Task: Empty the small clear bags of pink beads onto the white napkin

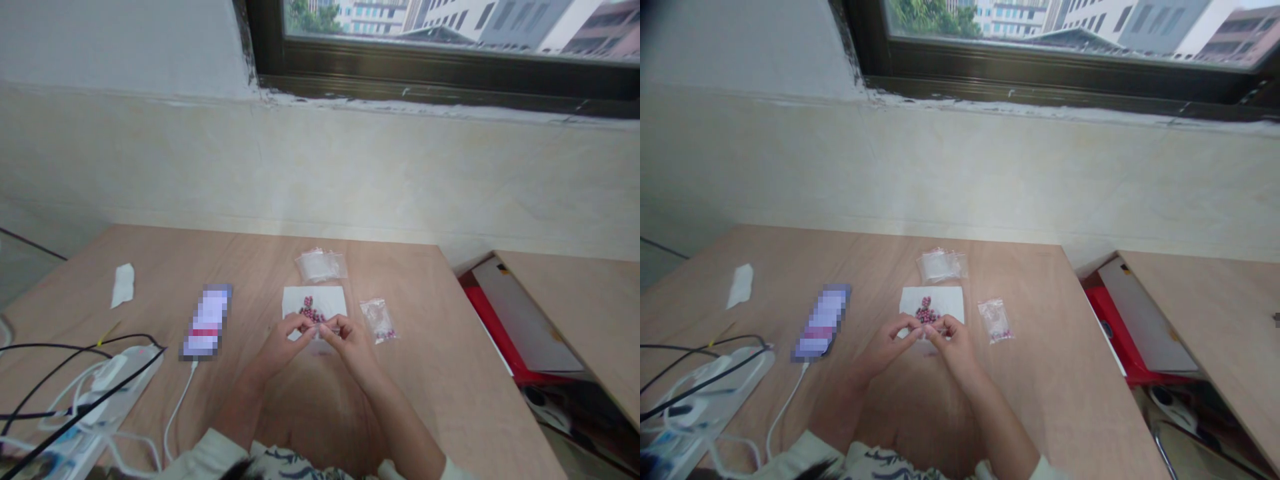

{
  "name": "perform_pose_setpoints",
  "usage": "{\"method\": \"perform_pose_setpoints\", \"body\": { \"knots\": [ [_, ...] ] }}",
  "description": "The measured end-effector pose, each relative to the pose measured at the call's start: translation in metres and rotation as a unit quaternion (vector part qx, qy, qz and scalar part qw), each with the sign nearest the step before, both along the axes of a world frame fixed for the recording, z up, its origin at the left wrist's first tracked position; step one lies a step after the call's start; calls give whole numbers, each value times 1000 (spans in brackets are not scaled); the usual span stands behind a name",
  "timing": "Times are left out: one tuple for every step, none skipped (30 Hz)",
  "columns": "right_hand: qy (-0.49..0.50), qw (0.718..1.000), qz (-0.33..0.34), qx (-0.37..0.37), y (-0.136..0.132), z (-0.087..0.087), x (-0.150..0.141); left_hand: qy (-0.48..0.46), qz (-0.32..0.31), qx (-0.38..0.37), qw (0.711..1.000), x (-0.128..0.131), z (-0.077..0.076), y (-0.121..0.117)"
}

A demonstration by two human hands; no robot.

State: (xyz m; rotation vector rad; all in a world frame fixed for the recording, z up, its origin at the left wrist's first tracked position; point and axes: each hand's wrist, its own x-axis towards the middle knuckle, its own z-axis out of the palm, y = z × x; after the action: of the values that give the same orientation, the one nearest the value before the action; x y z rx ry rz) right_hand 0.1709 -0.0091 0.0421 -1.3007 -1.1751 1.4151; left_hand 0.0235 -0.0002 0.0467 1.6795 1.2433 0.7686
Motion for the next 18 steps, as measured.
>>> {"method": "perform_pose_setpoints", "body": {
  "knots": [
    [21,1000,5,-11,0,-1,0,3,-6,1,1000,0,0,0],
    [34,999,6,-17,0,-3,1,3,-14,-1,1000,-1,0,0],
    [41,999,2,-18,1,-5,2,1,-21,-5,1000,-2,-1,0],
    [41,999,-4,-17,1,-7,3,-3,-24,-12,1000,-3,-1,0],
    [36,999,-9,-17,2,-9,5,-8,-21,-19,1000,-5,-2,0],
    [29,999,-13,-19,2,-11,6,-10,-15,-26,999,-7,-2,1],
    [24,999,-12,-24,3,-12,7,-11,-7,-32,999,-8,-2,1],
    [23,999,-10,-29,3,-13,7,-10,1,-36,999,-10,-2,2],
    [25,999,-9,-34,4,-14,7,-8,9,-38,999,-11,-1,2],
    [32,999,-9,-38,4,-15,8,-6,16,-38,999,-13,0,3],
    [42,998,-11,-40,4,-15,8,-6,21,-38,999,-13,2,3],
    [52,998,-15,-38,4,-16,9,-10,23,-41,999,-14,3,3],
    [58,998,-20,-33,4,-16,9,-17,23,-46,999,-14,3,3],
    [59,998,-24,-27,4,-17,10,-25,19,-51,998,-14,4,3],
    [59,998,-25,-22,4,-17,11,-33,11,-58,998,-14,4,2],
    [58,998,-26,-19,4,-17,12,-41,3,-66,997,-14,5,2],
    [57,998,-27,-17,4,-16,13,-49,-3,-73,996,-14,5,2],
    [59,998,-27,-19,3,-15,12,-57,-3,-80,995,-14,5,1]
  ]
}}
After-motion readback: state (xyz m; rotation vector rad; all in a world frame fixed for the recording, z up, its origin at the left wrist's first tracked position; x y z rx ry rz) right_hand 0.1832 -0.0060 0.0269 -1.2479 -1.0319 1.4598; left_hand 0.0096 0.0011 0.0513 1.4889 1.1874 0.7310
